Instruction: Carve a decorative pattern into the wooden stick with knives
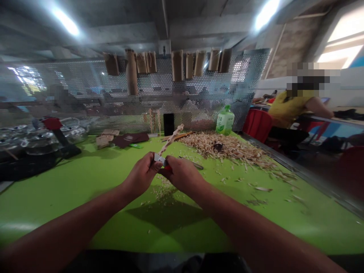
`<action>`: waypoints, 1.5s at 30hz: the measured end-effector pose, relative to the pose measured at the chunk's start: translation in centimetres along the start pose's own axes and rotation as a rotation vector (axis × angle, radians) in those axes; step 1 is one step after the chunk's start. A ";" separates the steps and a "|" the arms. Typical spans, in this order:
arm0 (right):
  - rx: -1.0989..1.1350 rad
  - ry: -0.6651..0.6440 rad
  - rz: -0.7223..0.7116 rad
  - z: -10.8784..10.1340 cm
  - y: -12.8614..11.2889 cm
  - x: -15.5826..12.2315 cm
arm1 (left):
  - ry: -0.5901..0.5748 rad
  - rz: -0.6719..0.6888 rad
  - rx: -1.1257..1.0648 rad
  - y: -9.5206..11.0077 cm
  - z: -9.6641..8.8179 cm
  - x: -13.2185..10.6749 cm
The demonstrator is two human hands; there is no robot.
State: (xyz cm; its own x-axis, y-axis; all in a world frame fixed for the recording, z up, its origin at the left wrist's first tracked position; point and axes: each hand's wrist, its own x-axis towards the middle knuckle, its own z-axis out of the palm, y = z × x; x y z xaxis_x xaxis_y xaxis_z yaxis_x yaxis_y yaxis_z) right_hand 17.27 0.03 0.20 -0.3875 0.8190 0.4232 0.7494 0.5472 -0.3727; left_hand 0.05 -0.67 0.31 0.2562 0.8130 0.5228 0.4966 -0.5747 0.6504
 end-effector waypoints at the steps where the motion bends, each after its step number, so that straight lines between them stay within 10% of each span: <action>1: -0.001 -0.002 0.000 -0.1 -0.1 0.0 | 0.001 0.002 0.004 0.0 -0.1 0.0; 45: -0.120 0.091 0.026 -0.1 -0.4 -0.3 | 0.023 0.036 0.135 0.3 0.2 -0.5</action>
State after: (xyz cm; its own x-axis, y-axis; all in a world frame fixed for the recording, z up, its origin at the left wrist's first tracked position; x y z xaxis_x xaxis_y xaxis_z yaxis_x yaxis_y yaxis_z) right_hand 17.13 -0.49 0.31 -0.3207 0.8108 0.4896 0.8196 0.4967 -0.2857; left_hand 0.24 -1.17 0.14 0.2576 0.7892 0.5575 0.5948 -0.5843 0.5521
